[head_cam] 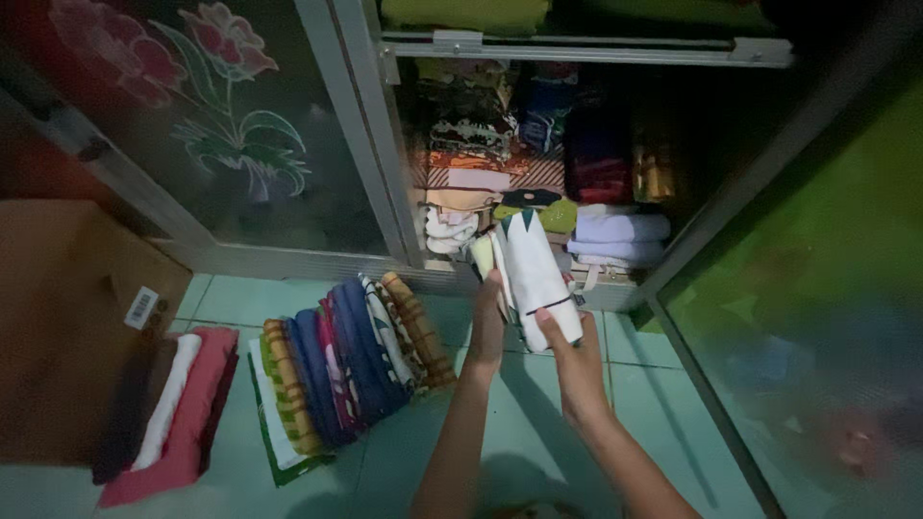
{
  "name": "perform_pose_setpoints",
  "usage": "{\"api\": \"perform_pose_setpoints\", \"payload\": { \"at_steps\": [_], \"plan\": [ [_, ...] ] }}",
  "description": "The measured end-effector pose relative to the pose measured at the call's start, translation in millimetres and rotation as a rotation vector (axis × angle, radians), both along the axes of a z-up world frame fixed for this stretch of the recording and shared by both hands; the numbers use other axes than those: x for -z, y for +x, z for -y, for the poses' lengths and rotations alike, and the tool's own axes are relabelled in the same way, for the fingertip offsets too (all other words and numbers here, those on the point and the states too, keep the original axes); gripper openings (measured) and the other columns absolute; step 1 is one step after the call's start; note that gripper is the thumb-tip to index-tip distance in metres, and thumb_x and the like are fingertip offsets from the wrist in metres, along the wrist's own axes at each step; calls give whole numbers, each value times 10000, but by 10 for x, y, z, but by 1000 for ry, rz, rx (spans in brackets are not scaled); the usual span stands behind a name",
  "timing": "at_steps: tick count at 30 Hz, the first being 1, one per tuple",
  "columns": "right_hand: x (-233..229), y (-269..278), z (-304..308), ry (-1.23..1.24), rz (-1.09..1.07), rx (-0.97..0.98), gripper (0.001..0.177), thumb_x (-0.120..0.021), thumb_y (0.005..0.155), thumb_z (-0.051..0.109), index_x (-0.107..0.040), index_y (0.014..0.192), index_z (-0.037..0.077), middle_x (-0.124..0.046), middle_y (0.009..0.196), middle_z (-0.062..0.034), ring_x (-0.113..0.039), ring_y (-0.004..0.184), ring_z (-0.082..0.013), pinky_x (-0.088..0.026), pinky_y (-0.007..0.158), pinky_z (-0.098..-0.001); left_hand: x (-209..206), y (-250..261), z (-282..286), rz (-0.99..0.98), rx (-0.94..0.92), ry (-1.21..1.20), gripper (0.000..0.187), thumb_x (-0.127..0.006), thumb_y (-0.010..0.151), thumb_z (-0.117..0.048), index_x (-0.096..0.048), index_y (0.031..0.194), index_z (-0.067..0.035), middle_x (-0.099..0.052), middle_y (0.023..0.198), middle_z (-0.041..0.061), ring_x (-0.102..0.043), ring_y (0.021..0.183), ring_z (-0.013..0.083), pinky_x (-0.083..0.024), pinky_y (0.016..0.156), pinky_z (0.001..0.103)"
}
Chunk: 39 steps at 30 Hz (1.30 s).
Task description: The person organizes clothes by removing folded items from a storage cabinet and placing them in a stack on the floor, then folding a green cloth and placing it into the cabinet.
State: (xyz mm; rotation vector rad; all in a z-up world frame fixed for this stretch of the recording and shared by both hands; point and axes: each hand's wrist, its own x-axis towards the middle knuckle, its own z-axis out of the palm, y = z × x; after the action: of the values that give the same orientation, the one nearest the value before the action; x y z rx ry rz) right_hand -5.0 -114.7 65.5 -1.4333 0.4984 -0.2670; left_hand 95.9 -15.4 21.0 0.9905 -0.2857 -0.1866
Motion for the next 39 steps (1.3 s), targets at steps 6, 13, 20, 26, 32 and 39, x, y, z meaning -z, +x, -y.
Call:
{"api": "perform_pose_setpoints", "payload": {
  "at_steps": [6,13,20,26,32,39],
  "plan": [
    [247,171,345,-444,-31,-91,514,-752,874,429,-589,1180,50,-460,1170,-142,-429,1123,-256,-412,962,-363,-422,-25,239,-100,-13,194,699,-716,871,-475,-570,1358,5,-662,1159,126,-662,1045,222,-524,938,387],
    [489,493,788,-186,-56,51,735,-674,930,625,-638,1248,-37,-608,1266,-226,-553,1191,-339,-454,1019,-445,-270,370,764,-266,-70,90,539,-627,921,-408,-637,1287,-12,-690,1114,97,-678,967,191,-522,857,351],
    [247,496,875,267,155,56,903,-673,854,540,-114,1504,255,-364,1406,-44,-408,1299,-174,-351,1090,-502,-276,783,1093,-36,94,49,520,-616,991,-442,-673,1240,11,-715,1115,62,-670,998,151,-526,892,313],
    [-26,723,1187,570,461,-48,521,-607,1032,613,-449,1199,146,-534,1238,-9,-512,1248,-198,-382,1088,-476,-1102,1161,1597,336,167,171,571,-664,961,-483,-683,1250,9,-736,1021,56,-694,881,158,-586,781,349],
    [-461,1176,1467,483,519,47,527,-537,911,627,-577,1221,202,-654,1092,45,-558,1064,-127,-445,963,-372,-719,2451,2803,227,159,491,501,-581,928,-467,-745,1077,-18,-747,917,144,-710,815,238,-557,735,393],
    [-239,1535,1463,366,590,178,779,-620,1003,585,-274,1525,122,-474,1356,-140,-474,1258,-248,-400,1064,-424,-343,3330,3967,555,31,763,366,-517,909,-297,-724,1037,-24,-751,998,239,-720,912,377,-559,796,488]
  ]
}}
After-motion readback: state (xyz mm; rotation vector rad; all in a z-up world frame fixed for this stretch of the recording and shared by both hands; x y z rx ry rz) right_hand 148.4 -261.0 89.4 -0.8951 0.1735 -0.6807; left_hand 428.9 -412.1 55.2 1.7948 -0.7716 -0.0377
